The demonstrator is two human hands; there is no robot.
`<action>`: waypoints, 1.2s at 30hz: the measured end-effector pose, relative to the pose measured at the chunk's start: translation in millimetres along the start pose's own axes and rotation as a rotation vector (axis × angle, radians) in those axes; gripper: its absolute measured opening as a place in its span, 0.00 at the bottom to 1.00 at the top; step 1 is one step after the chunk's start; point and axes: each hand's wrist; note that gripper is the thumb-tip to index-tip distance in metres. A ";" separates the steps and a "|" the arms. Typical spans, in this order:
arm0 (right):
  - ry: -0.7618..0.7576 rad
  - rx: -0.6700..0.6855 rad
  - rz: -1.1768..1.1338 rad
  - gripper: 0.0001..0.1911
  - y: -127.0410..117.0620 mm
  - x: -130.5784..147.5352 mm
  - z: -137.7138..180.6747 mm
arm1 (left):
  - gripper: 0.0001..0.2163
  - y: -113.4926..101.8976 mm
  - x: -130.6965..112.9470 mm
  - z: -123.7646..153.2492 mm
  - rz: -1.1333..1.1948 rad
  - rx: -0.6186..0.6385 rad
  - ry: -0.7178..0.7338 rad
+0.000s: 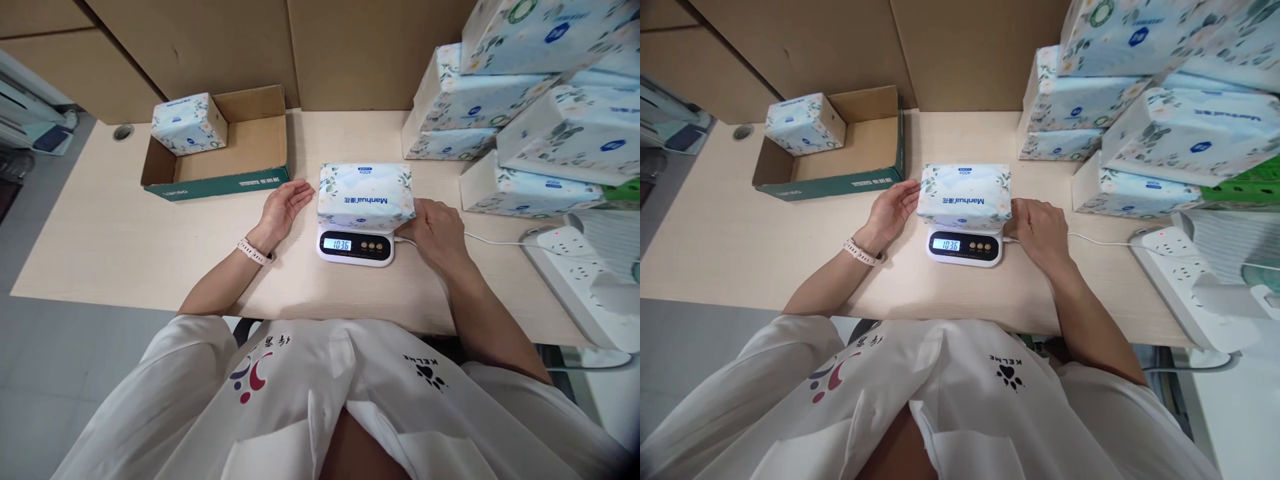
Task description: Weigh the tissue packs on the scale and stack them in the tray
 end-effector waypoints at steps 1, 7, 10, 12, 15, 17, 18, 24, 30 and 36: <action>0.002 -0.004 0.001 0.30 0.6 -0.3 0.0 | 0.06 0.2 -0.1 0.0 0.005 0.003 0.000; 0.021 -0.008 0.017 0.29 3.5 -1.2 -0.8 | 0.06 3.0 -2.2 1.8 0.008 -0.002 -0.006; 0.013 -0.007 0.022 0.28 3.3 -0.6 -1.1 | 0.06 3.8 -2.5 2.3 0.009 -0.012 -0.011; 0.014 -0.005 0.022 0.28 3.2 -0.2 -1.2 | 0.06 3.6 -2.1 2.0 0.012 -0.008 -0.003; 0.027 -0.001 0.013 0.28 3.0 0.0 -1.4 | 0.06 2.6 -1.2 1.2 0.012 -0.003 0.006; 0.040 -0.002 -0.018 0.28 2.2 0.1 -1.8 | 0.05 2.4 -0.9 1.3 0.009 -0.001 0.009; 0.049 -0.014 -0.042 0.27 1.3 0.3 -2.1 | 0.05 2.6 -1.0 1.6 0.006 -0.001 0.012; 0.223 -0.270 -0.447 0.34 -12.2 6.7 -3.9 | 0.11 10.0 -5.6 6.4 -0.023 -0.021 0.001; 0.278 -0.211 -0.851 0.39 -18.9 19.3 -3.7 | 0.27 12.2 -36.1 19.5 -0.335 0.066 0.183; 0.238 -0.095 -0.910 0.36 -6.5 20.2 -0.6 | 0.26 8.8 -54.6 33.7 -0.593 0.432 0.077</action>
Point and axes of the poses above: each hand's wrist, its own z-axis away from the middle knuckle, its own y-axis out of the palm, x = y × z, and after that the axes turned 4 degrees about -y, right-handed
